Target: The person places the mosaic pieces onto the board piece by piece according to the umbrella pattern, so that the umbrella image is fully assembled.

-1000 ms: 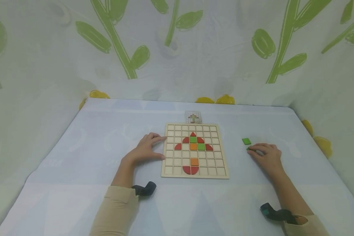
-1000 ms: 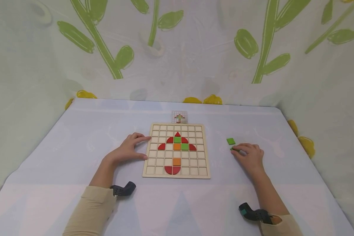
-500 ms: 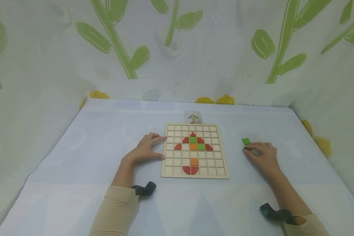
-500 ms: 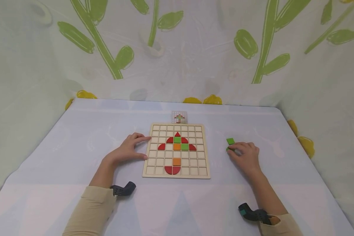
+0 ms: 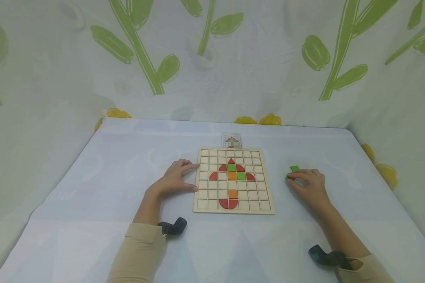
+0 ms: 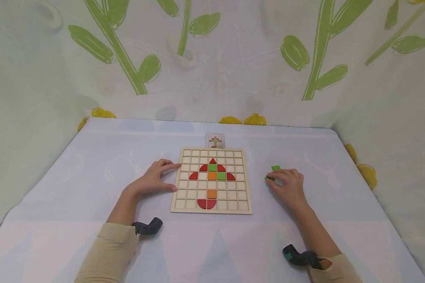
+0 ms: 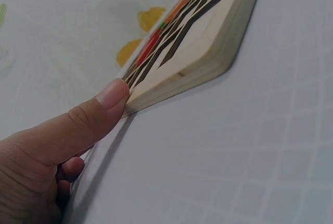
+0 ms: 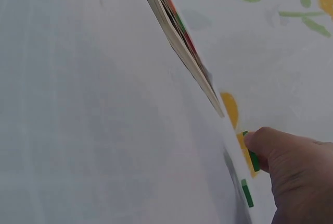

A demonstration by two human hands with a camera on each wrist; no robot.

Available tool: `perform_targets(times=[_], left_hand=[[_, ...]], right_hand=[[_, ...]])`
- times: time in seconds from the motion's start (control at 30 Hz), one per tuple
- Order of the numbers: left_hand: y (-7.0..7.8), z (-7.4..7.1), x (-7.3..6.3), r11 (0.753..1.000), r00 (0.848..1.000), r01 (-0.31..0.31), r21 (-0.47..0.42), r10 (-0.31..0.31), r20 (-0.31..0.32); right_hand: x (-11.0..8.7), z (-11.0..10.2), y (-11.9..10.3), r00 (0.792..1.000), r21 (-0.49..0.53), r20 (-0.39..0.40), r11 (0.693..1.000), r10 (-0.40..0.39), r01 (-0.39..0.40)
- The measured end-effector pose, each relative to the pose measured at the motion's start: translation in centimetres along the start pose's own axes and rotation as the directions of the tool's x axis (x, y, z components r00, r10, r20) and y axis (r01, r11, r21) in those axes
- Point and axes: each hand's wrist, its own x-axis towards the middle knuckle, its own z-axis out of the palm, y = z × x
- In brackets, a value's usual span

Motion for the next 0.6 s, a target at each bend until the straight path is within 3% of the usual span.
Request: perform_targets(times=[0.27, 0.6], left_hand=[[-0.1, -0.1, 0.0, 1.000, 1.000, -0.017, -0.014, 0.017, 0.001], [-0.1, 0.0, 0.0, 1.000, 1.000, -0.011, -0.019, 0.011, 0.003]], right_hand=[[0.3, 0.6, -0.4, 0.995, 0.040, -0.027, 0.995, -0.095, 0.096], [0.6, 1.4, -1.1, 0.991, 0.066, -0.013, 0.989, -0.133, 0.134]])
